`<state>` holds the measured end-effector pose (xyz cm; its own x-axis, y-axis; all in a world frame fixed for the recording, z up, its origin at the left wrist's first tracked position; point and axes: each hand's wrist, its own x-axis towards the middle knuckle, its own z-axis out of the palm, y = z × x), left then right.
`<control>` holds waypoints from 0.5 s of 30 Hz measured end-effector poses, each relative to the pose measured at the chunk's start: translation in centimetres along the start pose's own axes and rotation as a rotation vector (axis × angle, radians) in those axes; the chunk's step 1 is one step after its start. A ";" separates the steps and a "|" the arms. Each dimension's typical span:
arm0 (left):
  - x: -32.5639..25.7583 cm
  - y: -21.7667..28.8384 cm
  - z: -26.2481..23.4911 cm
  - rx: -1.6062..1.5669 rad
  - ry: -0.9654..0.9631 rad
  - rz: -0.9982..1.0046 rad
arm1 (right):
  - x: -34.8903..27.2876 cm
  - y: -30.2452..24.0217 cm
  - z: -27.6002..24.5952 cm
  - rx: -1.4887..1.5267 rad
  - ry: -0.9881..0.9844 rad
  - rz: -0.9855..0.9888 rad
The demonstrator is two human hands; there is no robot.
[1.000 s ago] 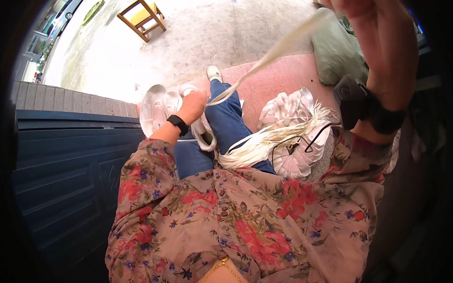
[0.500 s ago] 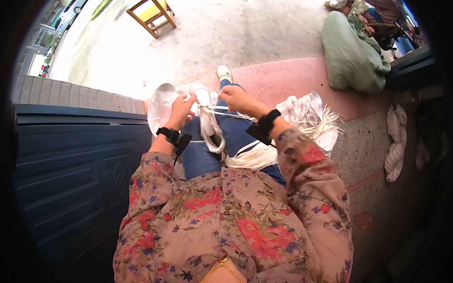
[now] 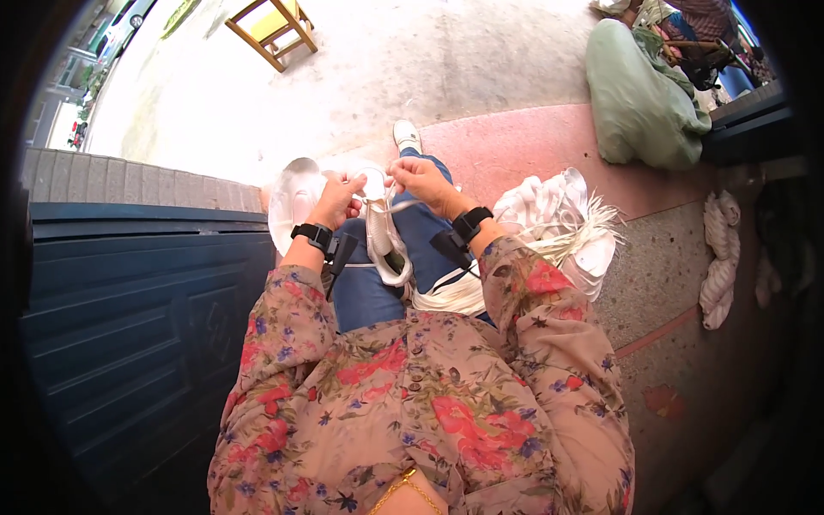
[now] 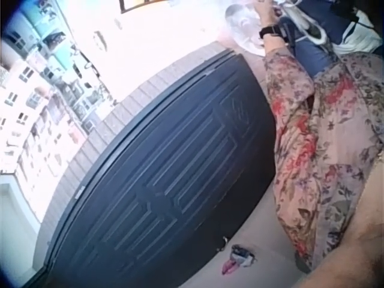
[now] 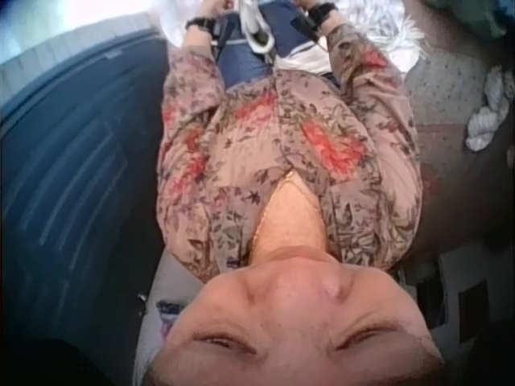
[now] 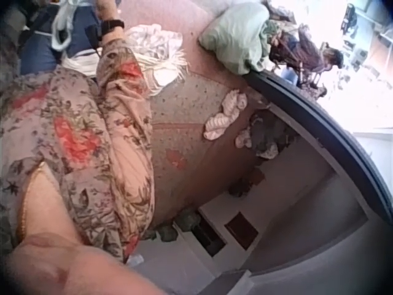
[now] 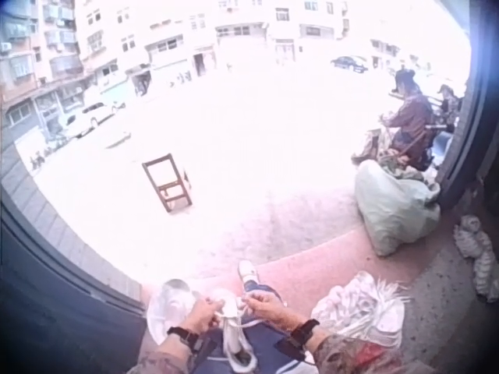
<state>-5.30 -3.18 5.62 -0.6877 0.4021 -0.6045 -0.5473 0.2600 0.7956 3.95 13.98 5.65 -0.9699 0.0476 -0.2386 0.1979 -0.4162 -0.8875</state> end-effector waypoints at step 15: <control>0.5 -0.4 2.0 0.137 0.168 0.164 | -5.1 1.9 -0.2 0.336 0.152 0.073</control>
<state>-4.49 -1.32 5.04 -0.8375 0.3003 -0.4566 -0.3603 0.3249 0.8744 9.32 13.11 5.11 -0.9179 0.1300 -0.3748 0.1840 -0.6974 -0.6927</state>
